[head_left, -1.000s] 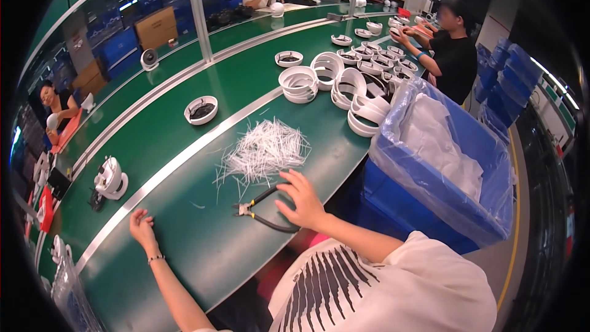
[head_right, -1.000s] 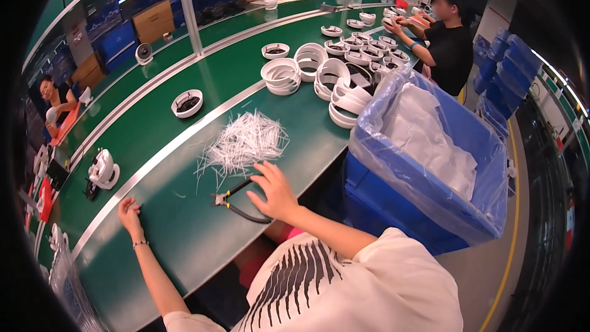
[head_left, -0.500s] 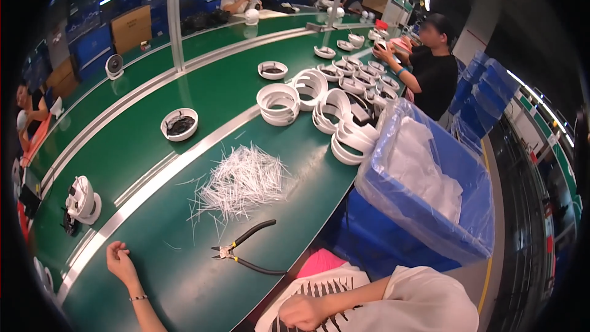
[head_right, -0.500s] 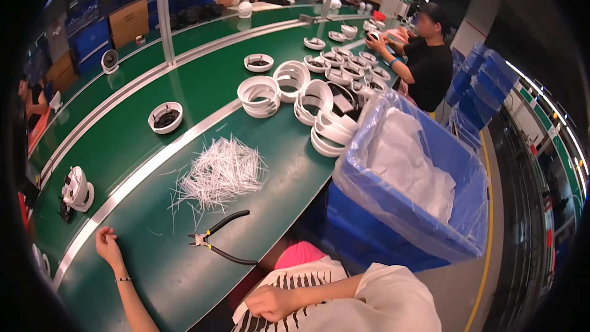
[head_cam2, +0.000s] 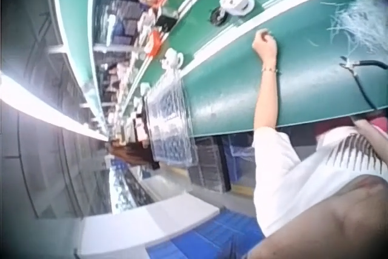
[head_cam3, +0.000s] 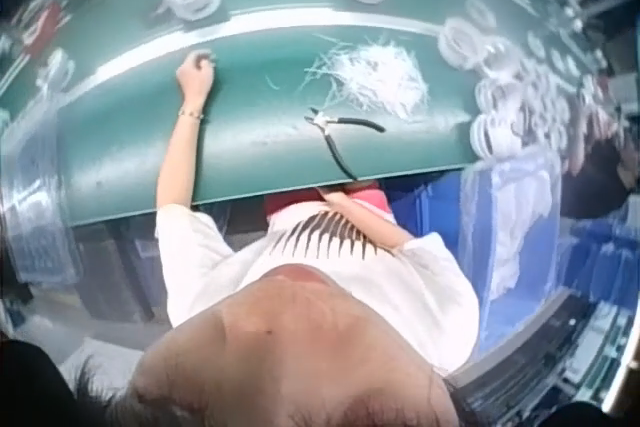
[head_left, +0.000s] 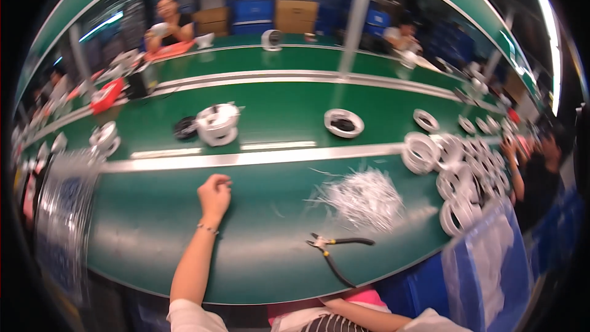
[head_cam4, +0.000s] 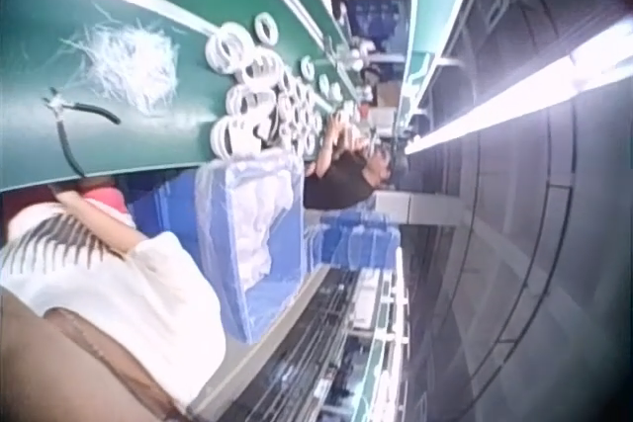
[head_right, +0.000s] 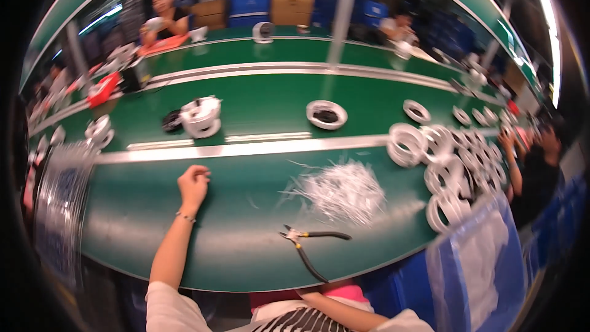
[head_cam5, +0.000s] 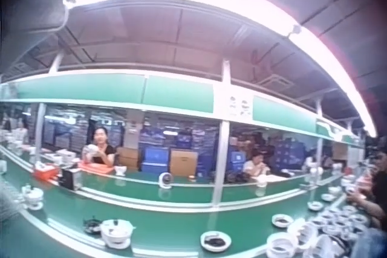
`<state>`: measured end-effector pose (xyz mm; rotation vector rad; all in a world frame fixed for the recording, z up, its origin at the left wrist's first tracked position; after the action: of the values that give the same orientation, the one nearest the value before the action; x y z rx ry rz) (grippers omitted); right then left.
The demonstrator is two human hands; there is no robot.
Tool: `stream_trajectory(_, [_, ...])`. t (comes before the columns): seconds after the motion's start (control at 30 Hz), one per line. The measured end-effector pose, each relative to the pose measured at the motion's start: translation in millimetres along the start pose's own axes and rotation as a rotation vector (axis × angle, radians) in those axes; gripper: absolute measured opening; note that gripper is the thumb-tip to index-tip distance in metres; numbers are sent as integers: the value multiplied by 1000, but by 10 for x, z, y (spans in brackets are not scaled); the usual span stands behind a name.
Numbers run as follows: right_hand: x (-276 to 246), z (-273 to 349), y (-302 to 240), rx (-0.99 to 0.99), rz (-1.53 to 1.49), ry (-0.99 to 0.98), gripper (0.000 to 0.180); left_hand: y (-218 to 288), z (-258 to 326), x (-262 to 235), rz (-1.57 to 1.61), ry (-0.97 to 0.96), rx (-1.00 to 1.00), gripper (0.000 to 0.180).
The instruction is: Assembling electronic components and trimming wires for lighting fixtures on a factory production line.
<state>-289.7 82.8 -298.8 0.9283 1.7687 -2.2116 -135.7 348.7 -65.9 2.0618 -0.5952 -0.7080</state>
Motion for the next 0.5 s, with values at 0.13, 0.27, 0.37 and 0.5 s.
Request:
stream_trajectory(0.13, [72,-6,-127,-52,11,-179,49,-51,-6,-111,10,16,-33,17])
stream_trajectory(0.27, [-156,-109,-184,-88,39,-285,50,-38,9,-113,-4,-1,-62,19])
stream_trajectory(0.37, [-347,-285,-241,-123,58,-340,51,-74,23,-103,-3,-5,-117,19])
stream_trajectory(0.5, [-484,-457,-370,-171,65,-431,51,-49,0,-73,35,11,-140,20])
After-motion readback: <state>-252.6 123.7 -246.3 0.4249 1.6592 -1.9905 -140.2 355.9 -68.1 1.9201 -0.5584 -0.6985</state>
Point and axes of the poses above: each hand's wrist, its own z-axis away from the middle knuckle, its own x-axis out of the palm, y = z × x, the point moved 3 cm from there along -z, towards the middle knuckle
